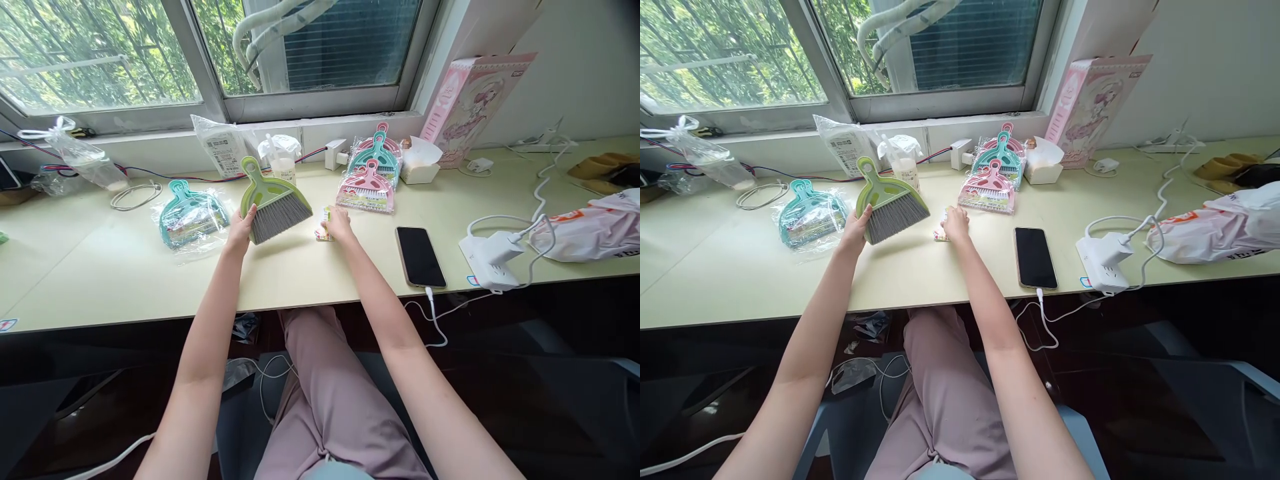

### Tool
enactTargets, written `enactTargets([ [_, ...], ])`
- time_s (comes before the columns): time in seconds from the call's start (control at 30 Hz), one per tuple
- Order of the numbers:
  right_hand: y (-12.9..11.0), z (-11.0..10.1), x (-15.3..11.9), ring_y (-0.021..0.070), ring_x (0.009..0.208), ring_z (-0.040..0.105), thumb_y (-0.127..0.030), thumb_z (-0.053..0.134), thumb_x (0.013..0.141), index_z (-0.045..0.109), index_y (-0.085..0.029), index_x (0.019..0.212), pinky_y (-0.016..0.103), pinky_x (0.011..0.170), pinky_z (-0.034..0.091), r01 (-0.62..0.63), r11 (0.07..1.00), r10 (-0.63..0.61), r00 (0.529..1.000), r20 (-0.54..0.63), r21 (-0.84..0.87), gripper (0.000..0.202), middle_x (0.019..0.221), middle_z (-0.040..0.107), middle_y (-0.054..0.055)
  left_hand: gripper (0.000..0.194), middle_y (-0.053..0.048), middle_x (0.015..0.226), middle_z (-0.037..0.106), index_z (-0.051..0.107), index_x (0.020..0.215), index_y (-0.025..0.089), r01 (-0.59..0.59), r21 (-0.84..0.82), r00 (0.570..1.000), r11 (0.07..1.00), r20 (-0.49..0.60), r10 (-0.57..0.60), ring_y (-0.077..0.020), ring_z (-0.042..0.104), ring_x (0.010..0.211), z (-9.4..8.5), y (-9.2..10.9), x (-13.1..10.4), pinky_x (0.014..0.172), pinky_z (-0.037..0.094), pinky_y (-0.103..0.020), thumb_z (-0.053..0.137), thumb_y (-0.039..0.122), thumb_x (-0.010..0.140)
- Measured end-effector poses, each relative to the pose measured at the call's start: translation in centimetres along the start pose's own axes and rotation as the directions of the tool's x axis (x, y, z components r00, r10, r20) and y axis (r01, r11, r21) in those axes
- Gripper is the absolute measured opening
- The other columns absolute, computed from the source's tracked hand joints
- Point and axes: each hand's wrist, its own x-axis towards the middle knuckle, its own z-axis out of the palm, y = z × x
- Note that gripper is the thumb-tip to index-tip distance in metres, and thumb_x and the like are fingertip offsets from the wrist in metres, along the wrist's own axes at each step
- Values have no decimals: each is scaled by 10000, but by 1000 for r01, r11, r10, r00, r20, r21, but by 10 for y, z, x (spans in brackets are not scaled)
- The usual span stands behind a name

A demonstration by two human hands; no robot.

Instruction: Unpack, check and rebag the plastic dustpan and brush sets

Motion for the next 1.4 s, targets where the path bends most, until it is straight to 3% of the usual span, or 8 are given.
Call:
enactTargets([
  [0.2,-8,-7,-5,304,1250,556,-92,826,650,589,-156,1238,358,970,515,3,999,-9,986,164,36,637,1341,519,165,614,-114,1100,723,628,1129,188,-24,-107,998,994,-65,17,-288,663,1158,-3,-3,3,1005,547,-408,821,593,711],
  [0.37,-9,-19,-4,220,928,644,-92,842,619,667,-147,954,280,777,499,-23,973,-45,956,289,229,382,1024,698,85,553,-93,1086,721,619,1073,194,-27,-180,995,983,-97,9,-281,657,1170,-1,-4,2,1042,526,-411,858,526,701],
  [0.5,-20,-20,-9,139,731,608,-397,859,692,685,-156,788,236,661,418,-84,681,-222,923,314,727,312,757,694,23,544,-64,1099,708,557,1068,221,-23,-238,991,971,-133,-9,-228,676,1103,4,-3,0,964,559,-342,865,492,709],
  [0.63,-40,-5,-19,72,527,416,-587,819,704,620,-184,741,217,498,283,-152,463,-117,966,230,873,450,623,581,-37,583,-11,1031,702,480,1024,251,38,-257,997,966,-49,-52,-183,702,986,16,-2,-10,842,584,-287,891,470,674],
  [0.77,-52,13,-29,93,568,471,-620,761,758,594,-192,703,221,527,334,-144,593,34,988,154,792,462,657,612,-18,654,-2,1066,696,428,1038,260,90,-262,992,961,108,-64,-176,712,945,37,-2,-24,824,592,-306,899,499,651],
  [0.93,-54,11,-34,175,758,644,-626,723,796,601,-211,661,264,696,453,-136,860,138,990,33,492,453,765,709,22,646,-15,1065,679,403,1052,259,107,-266,987,958,141,-71,-197,710,976,52,-6,-32,851,592,-353,824,611,710],
  [1.1,-55,6,-36,214,858,706,-633,666,856,660,-221,727,287,756,494,-145,924,158,987,-9,353,431,852,751,65,697,-26,1064,653,400,1058,260,65,-259,996,964,74,-47,-225,691,1038,49,-6,-28,890,580,-374,808,677,677],
  [1.4,-52,10,-32,288,944,730,-690,659,838,693,-193,764,327,783,516,-95,972,100,995,-14,214,503,930,761,155,774,-54,1169,635,458,1129,253,-51,-133,994,990,93,63,-285,613,1209,46,-4,-30,1014,528,-421,937,336,527],
])
